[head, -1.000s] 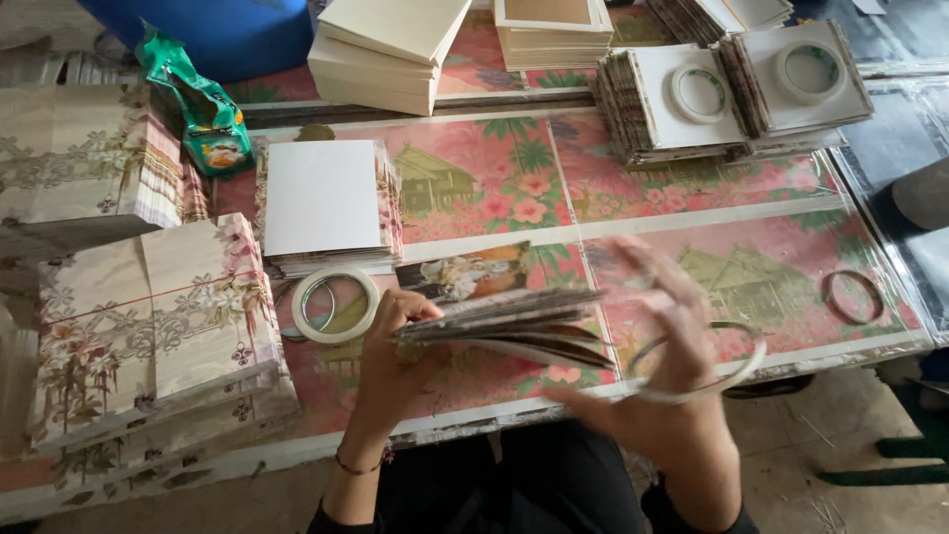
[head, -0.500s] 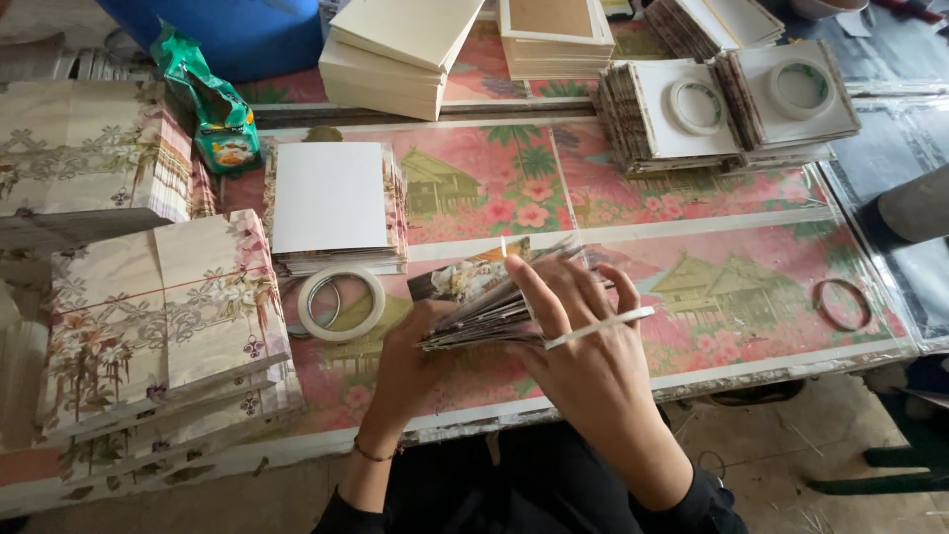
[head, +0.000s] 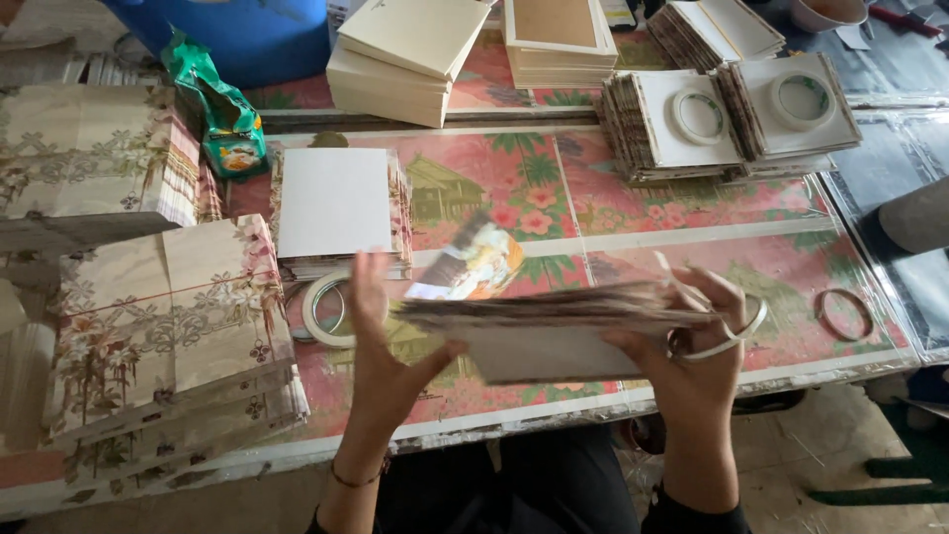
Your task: The person assembles small books by hand, placing a white cover onto a patterned backing sheet and pressing the edges to secure them. They handle stacks of covers and backing sheets on a table, then gather the finished books into a pile.
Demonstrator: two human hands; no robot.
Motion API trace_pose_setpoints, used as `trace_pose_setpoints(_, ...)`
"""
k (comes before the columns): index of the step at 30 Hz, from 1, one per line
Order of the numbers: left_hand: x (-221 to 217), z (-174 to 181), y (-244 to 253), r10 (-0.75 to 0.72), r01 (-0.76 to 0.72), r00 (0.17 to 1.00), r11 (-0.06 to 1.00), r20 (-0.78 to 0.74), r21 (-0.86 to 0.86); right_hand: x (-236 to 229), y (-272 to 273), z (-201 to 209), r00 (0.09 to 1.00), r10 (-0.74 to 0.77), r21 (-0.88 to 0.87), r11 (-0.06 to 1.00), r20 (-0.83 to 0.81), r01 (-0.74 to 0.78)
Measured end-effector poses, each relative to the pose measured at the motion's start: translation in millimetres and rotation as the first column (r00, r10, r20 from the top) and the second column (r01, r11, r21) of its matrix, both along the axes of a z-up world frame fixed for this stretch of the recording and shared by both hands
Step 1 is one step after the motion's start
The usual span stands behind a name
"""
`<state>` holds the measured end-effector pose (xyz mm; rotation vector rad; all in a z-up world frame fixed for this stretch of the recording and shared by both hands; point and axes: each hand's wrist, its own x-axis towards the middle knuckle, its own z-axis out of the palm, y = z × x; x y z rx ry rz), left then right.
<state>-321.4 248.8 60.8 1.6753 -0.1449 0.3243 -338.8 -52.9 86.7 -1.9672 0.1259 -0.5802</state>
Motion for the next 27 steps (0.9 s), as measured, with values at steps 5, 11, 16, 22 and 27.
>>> trace_pose_setpoints(5,5.5,-25.1,-6.1,-0.426,0.414,0.904,0.863,0.021,-0.289,5.3,-8.0,-39.4,0.874,0.451,0.231,0.844,0.183,-0.484)
trace_pose_setpoints(11,8.8,-45.3,-33.2,-0.366,0.361,0.930,0.925,-0.033,-0.117,5.7,-12.4,-80.3,0.816,0.557,0.401,0.720,0.153,-0.567)
trace_pose_setpoints(16,18.4,-120.5,-61.2,-0.054,0.044,0.998,0.970,-0.033,-0.239,18.6,15.8,-72.4,0.987,0.152,0.172,0.975,-0.055,-0.141)
trace_pose_setpoints(22,15.3,-21.0,-40.3,0.001,0.016,0.946,0.999,0.325,-0.049,9.2,31.6,-22.8,0.937,0.160,0.164,0.962,0.310,-0.218)
trace_pose_setpoints(27,20.5,-9.5,-33.4,-0.170,0.198,0.942,0.978,0.290,-0.070,14.8,-9.7,-155.8,0.931,0.171,0.018,0.982,0.324,-0.187)
